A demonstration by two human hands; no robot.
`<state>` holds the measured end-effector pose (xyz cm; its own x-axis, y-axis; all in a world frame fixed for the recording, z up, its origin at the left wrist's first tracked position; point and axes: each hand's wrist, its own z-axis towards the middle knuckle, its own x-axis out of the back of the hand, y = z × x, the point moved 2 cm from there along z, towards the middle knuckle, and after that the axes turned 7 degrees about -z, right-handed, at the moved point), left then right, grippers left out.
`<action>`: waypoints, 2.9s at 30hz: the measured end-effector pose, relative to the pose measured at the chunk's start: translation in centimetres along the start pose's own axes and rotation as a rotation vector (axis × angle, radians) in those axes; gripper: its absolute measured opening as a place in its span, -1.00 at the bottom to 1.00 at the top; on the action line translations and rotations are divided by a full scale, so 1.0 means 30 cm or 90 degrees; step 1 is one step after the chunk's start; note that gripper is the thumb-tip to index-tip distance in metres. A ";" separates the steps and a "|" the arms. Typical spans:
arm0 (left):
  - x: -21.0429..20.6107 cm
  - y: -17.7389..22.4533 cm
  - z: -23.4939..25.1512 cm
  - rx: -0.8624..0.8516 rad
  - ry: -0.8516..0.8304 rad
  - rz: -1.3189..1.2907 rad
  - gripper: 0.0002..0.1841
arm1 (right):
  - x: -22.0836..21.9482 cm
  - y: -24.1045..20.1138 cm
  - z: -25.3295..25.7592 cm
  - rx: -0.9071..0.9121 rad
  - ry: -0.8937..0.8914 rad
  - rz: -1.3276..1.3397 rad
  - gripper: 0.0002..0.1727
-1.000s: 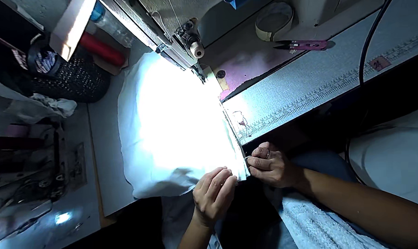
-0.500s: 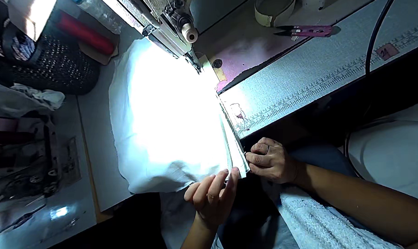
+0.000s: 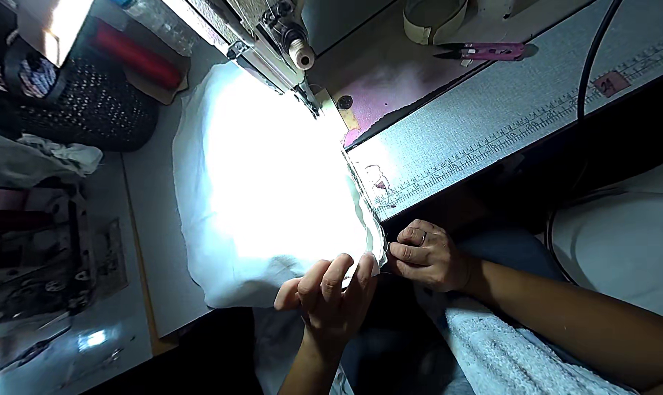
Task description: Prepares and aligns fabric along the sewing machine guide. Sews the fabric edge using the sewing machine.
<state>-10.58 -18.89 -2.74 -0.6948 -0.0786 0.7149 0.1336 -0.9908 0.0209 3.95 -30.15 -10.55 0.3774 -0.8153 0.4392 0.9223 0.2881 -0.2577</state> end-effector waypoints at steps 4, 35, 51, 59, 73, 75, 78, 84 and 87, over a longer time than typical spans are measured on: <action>0.006 0.029 0.014 -0.006 0.009 0.033 -0.91 | -0.007 -0.005 0.002 -0.001 -0.004 -0.008 -0.80; 0.093 -0.242 0.039 0.372 0.140 -0.494 -0.60 | -0.018 -0.012 0.017 -0.071 -0.008 0.028 -0.78; 0.156 -0.032 0.101 0.281 0.168 0.003 -0.79 | -0.021 -0.021 0.017 -0.077 -0.003 0.018 -0.78; 0.074 -0.016 0.100 0.075 0.058 -0.115 -0.88 | -0.014 -0.021 0.022 -0.069 -0.001 0.012 -0.77; 0.010 -0.070 -0.008 0.143 -0.106 -0.278 -0.71 | -0.013 -0.017 0.016 -0.073 -0.014 0.026 -0.81; 0.003 -0.058 -0.038 0.170 -0.083 -0.300 -0.80 | -0.014 -0.017 0.013 -0.078 -0.016 0.027 -0.79; 0.008 -0.035 -0.073 0.236 -0.043 -0.358 -0.75 | -0.013 -0.021 0.009 -0.091 -0.020 0.028 -0.78; 0.009 0.002 -0.111 0.405 0.121 -0.496 -0.94 | -0.017 -0.025 0.012 -0.093 -0.023 0.027 -0.78; 0.018 0.013 -0.107 0.421 0.168 -0.533 -0.92 | -0.018 -0.027 0.012 -0.093 -0.025 0.024 -0.77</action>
<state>-13.17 -19.67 -4.59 -0.8612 0.4915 0.1294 -0.1530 -0.4935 0.8562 3.02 -29.76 -10.29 0.4169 -0.7846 0.4589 0.8864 0.2393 -0.3962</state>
